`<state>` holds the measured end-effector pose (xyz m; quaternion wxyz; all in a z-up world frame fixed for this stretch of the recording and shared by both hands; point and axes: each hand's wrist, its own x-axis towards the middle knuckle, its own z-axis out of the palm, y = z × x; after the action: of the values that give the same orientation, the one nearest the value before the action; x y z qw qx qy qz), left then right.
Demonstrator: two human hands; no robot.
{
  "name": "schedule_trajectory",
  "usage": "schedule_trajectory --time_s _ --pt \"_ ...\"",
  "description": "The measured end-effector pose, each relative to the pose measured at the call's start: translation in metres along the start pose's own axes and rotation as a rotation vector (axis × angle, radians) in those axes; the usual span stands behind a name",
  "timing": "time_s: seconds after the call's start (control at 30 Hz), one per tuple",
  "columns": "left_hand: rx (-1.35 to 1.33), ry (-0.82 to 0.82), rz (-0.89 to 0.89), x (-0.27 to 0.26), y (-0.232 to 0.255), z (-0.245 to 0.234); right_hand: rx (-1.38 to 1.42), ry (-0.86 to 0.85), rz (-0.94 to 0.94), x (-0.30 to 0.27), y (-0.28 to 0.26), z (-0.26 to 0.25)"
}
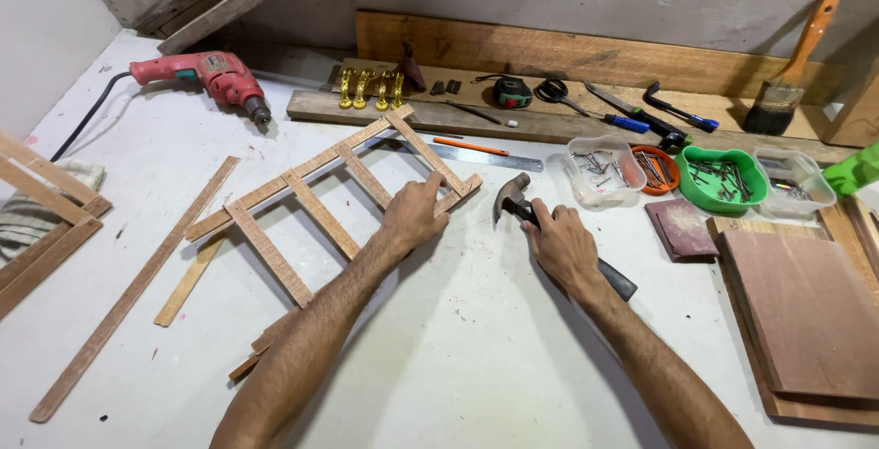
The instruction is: The person hammers nails into a small wooden ladder-like frame on a workbench, positioning thin wood strips and driving nails with a hammer. They then pick up loose wooden strips and sand their surfaces and edges by hand with a sanding block.
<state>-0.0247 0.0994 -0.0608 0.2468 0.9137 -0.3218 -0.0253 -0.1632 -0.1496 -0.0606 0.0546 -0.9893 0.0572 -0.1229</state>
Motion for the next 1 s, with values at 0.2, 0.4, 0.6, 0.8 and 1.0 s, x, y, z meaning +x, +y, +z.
schedule_trajectory --time_s 0.2,0.4,0.6,0.8,1.0 --pt "0.249 0.231 0.173 -0.042 -0.014 -0.019 -0.078 0.078 -0.062 0.007 0.006 0.014" --pt "0.346 0.118 0.036 -0.102 -0.037 -0.042 -0.123 0.173 -0.143 0.015 -0.01 0.01" --pt "0.416 0.093 0.144 -0.122 -0.061 -0.029 0.248 -0.261 -0.137 0.029 -0.1 -0.016" --pt "0.451 -0.181 0.076 -0.117 -0.04 -0.057 0.296 -0.2 -0.274 0.061 -0.107 0.041" --pt "0.219 0.089 0.056 -0.128 -0.048 -0.035 0.352 -0.211 -0.26 0.072 -0.12 0.005"
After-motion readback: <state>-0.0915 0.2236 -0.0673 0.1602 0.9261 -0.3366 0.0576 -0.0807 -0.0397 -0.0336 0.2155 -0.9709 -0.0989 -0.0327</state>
